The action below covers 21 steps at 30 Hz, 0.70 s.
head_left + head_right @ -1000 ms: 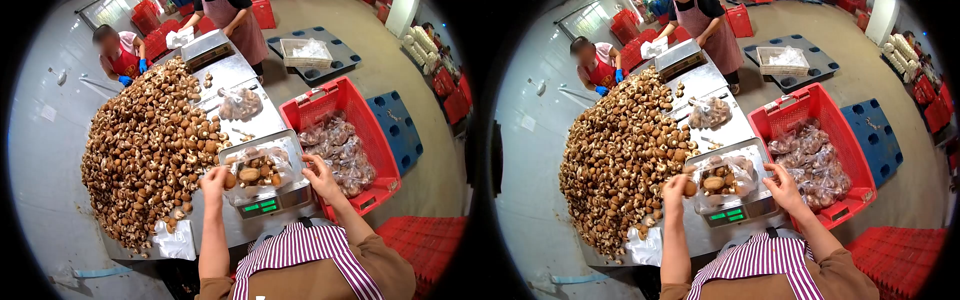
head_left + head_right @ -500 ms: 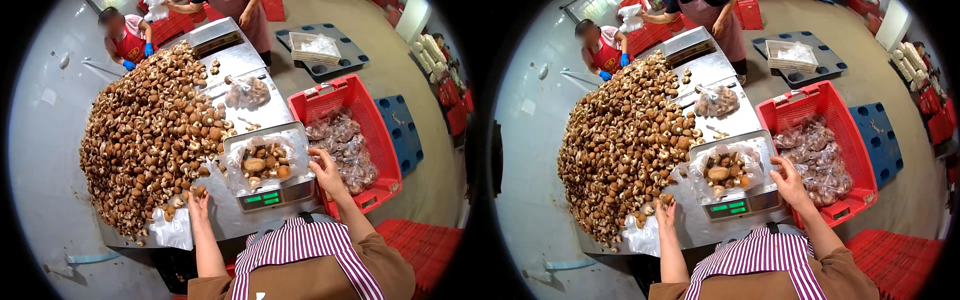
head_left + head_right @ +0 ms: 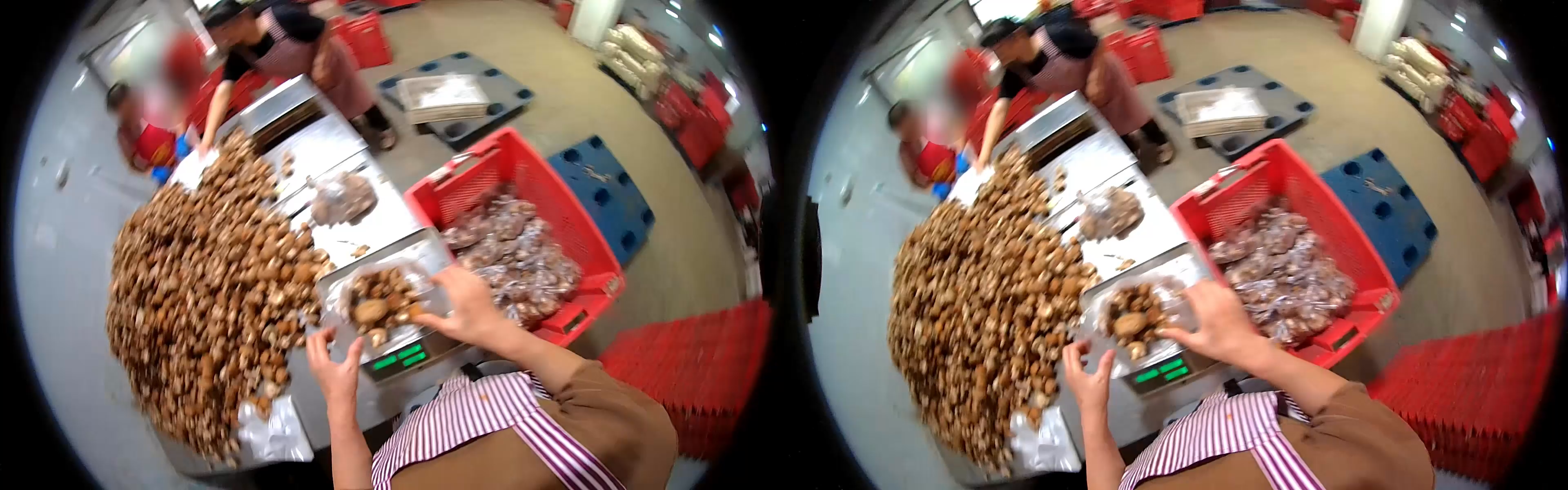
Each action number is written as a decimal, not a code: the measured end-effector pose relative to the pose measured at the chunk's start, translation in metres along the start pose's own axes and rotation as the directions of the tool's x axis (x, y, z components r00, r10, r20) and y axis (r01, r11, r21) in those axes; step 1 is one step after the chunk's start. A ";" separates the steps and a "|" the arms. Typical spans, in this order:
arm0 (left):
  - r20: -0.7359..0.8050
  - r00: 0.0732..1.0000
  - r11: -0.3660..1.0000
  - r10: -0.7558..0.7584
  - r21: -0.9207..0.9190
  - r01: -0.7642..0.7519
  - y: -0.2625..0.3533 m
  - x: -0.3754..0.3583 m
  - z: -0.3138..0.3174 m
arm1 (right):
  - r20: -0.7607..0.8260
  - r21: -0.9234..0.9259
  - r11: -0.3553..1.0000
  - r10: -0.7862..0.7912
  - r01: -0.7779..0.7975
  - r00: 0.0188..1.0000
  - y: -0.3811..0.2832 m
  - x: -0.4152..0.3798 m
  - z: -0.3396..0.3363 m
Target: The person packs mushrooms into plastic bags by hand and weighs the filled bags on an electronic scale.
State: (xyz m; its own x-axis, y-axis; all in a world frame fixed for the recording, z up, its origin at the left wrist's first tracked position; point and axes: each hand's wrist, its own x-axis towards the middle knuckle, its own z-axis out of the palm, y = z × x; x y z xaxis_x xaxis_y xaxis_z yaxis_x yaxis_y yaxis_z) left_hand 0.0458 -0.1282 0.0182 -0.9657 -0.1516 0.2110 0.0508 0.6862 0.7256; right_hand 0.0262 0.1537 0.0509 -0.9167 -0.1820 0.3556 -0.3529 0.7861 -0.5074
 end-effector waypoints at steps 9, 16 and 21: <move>0.103 0.994 0.572 -0.027 -0.814 0.100 0.080 0.009 -0.026 | 0.124 0.826 0.533 0.149 -0.185 0.981 -0.031 0.026 -0.005; 0.276 0.958 0.561 -0.081 -0.782 0.273 0.087 -0.009 -0.003 | 0.161 0.879 0.464 -0.084 -0.105 0.983 -0.041 0.020 0.012; 0.532 0.846 0.682 -0.031 -0.607 0.407 0.069 -0.008 -0.003 | 0.222 0.854 0.518 -0.269 -0.054 0.937 -0.027 0.031 0.075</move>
State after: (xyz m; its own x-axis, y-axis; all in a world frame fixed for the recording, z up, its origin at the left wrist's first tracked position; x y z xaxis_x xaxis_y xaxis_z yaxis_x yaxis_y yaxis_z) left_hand 0.0581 -0.0819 0.0684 -0.9542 0.2287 -0.1927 -0.2037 -0.0252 0.9787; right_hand -0.0071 0.0826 0.0161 -0.8061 -0.5128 0.2954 -0.2932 -0.0874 -0.9520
